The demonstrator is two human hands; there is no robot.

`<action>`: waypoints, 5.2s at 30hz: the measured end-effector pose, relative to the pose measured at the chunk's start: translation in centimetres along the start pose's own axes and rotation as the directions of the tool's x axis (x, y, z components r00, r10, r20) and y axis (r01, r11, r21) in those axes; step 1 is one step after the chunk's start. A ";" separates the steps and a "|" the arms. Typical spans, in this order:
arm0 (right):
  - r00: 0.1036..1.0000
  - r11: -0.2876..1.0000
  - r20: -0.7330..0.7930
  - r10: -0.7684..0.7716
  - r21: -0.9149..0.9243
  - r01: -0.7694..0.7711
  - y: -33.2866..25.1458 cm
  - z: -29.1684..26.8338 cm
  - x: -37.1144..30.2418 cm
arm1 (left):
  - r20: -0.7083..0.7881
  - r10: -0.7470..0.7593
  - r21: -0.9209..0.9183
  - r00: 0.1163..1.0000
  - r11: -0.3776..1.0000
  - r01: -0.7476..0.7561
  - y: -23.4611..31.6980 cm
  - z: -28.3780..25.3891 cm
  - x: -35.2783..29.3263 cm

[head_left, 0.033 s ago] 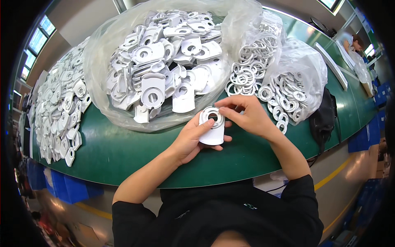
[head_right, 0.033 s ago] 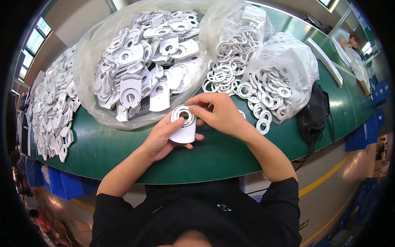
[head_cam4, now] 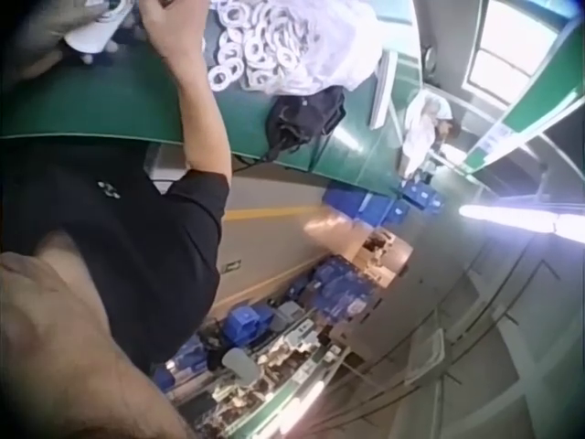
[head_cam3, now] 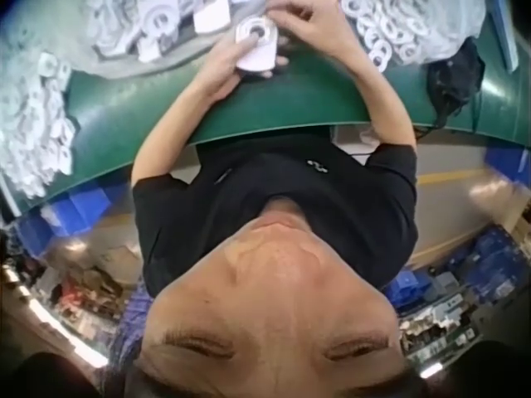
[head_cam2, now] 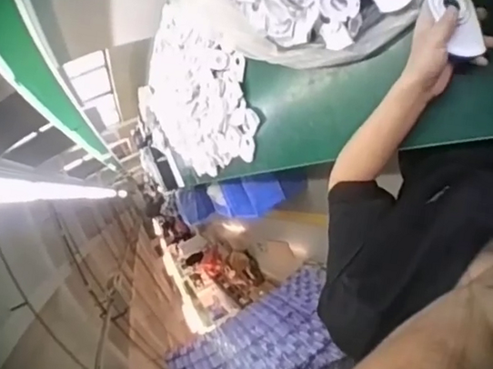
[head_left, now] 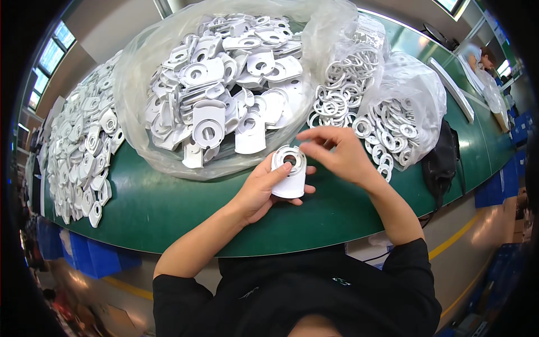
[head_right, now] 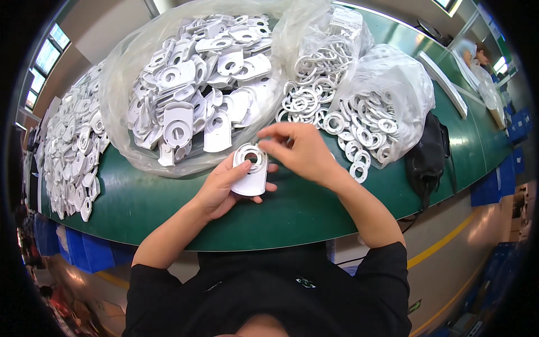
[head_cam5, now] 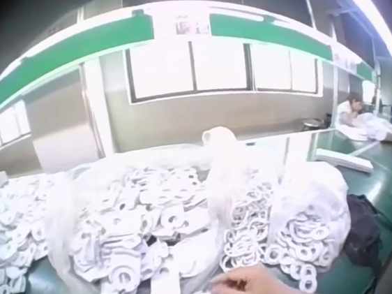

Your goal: Assembling small white plastic components at a production workbench.

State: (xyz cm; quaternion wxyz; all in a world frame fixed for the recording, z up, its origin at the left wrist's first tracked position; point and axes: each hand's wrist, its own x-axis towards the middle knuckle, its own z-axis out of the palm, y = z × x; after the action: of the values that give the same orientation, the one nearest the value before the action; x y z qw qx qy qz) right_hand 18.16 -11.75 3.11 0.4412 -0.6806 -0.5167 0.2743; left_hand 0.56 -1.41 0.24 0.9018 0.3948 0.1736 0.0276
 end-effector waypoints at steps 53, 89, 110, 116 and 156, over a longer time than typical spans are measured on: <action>0.986 0.874 0.038 0.161 0.458 -0.161 1.8 1.0 0.7 | -0.013 0.138 0.108 0.990 0.985 -0.136 0.6 0.2 0.2; 0.988 0.925 -0.153 -0.023 0.373 0.079 0.8 3.4 0.3 | -0.099 0.632 0.725 0.768 0.575 -0.379 -1.3 -0.1 0.7; 0.983 0.983 0.027 -0.182 -0.008 0.182 1.8 2.9 0.0 | 0.018 0.577 0.880 0.817 0.378 -0.286 -0.2 -1.5 0.1; 0.994 0.994 0.032 -0.106 0.007 0.106 1.2 2.8 -0.2 | 0.009 0.544 0.854 0.839 0.433 -0.289 -0.1 -2.1 0.6; 0.993 0.954 -0.019 0.119 0.279 -0.109 1.0 2.3 0.2 | 0.062 0.432 0.883 0.900 0.396 -0.251 -0.1 -1.2 0.3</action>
State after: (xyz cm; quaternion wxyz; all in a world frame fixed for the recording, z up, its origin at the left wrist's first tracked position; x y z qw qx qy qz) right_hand 16.80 -10.90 1.17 0.5246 -0.6456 -0.4249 0.3569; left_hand 0.43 -0.59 -0.64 0.5267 0.8209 0.1571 0.1549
